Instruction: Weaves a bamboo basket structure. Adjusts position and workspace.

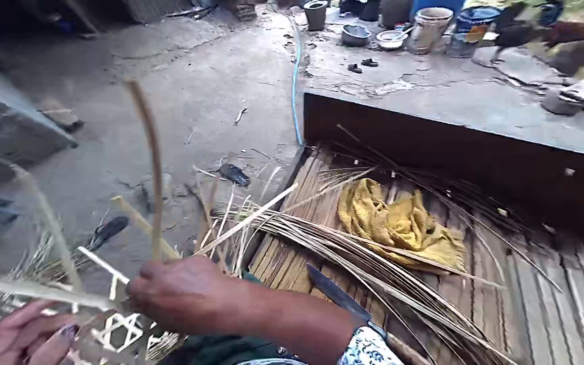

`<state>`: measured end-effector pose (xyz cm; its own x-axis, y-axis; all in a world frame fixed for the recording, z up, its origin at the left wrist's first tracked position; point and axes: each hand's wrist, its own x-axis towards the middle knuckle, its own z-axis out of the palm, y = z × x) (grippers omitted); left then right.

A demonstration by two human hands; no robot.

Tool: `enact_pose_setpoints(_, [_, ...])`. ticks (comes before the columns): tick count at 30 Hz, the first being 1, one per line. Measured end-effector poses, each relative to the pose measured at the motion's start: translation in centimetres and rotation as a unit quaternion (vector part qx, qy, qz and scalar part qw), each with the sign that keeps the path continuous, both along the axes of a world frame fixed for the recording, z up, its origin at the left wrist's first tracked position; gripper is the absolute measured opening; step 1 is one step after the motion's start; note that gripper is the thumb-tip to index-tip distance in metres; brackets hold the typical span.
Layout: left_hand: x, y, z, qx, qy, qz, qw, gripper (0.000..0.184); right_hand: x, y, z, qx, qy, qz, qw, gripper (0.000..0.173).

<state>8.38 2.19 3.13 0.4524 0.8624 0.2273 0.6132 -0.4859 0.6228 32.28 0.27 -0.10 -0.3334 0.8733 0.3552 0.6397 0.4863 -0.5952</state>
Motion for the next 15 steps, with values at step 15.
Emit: enact_pose_setpoints(15, [-3.6,-2.2,-2.6,-0.085,-0.313,0.015,0.946,0.007,-3.8,0.7,-0.1,0.1,-0.034,0.01,0.994,0.045])
